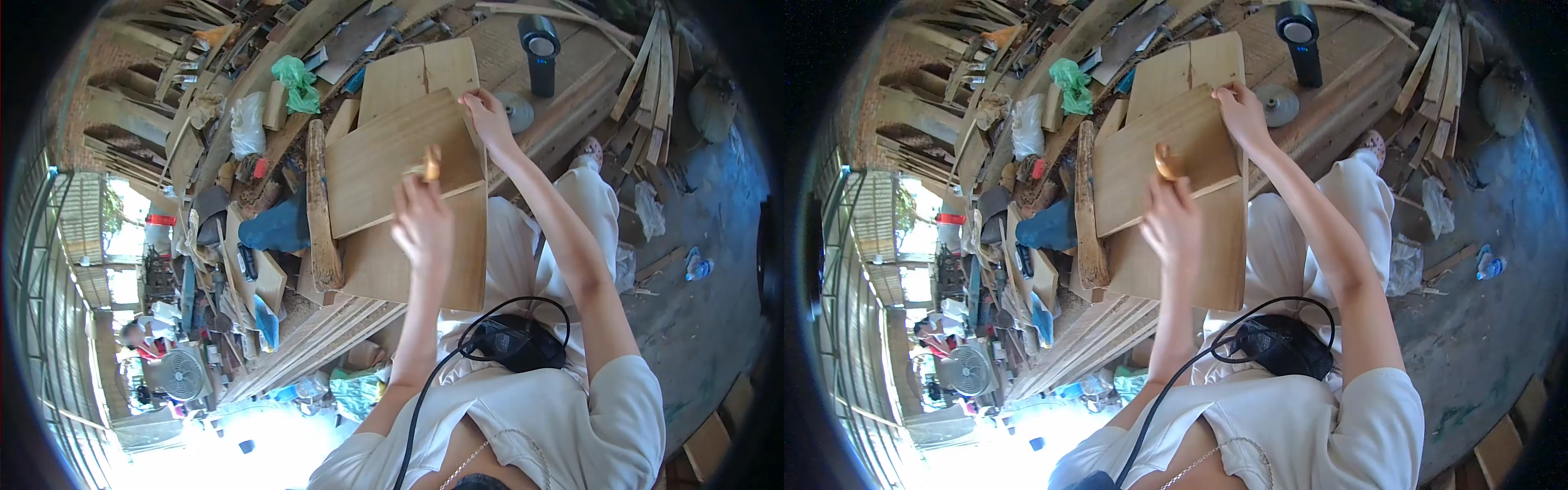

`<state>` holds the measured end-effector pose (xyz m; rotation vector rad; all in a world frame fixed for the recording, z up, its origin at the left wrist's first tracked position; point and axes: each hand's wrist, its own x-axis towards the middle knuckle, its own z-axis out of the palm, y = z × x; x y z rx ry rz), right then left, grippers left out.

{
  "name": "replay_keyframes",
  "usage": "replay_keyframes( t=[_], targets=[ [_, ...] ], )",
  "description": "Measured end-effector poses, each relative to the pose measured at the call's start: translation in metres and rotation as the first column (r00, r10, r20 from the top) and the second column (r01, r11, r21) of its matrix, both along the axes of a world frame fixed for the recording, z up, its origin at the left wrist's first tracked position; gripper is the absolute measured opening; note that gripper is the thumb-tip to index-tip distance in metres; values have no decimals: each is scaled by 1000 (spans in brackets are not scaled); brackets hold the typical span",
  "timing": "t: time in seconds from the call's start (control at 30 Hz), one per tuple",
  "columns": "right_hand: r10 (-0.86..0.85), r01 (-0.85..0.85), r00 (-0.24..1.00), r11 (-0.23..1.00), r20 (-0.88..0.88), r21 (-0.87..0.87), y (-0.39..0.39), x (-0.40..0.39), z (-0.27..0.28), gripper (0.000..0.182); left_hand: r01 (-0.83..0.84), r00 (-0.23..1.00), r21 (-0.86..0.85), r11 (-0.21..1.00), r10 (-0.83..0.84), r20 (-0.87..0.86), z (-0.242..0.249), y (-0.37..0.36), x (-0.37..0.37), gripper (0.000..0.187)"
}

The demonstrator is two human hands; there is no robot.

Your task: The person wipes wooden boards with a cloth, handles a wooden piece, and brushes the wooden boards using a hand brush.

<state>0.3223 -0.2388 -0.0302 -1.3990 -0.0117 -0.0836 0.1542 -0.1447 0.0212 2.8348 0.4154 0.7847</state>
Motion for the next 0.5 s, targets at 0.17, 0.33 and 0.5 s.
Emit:
replay_keyframes(
  t=[0.17, 0.33, 0.5],
  targets=[
    [-10, 14, 973, 1000, 232, -15, -34, -35, 11, 20, 242, 966, -485, 840, -165, 198, -11, 6, -3, 29],
    [6, 4, 998, 990, 69, -139, -81, -64, -16, 20, -239, 965, -481, 844, 260, -23, 2, 110, -29, 33],
    [-46, 113, 983, 914, 178, -389, -59, -98, 12, 16, -471, 882, 8, 882, 471, 36, 9, 146, -31, 27]
  ],
)
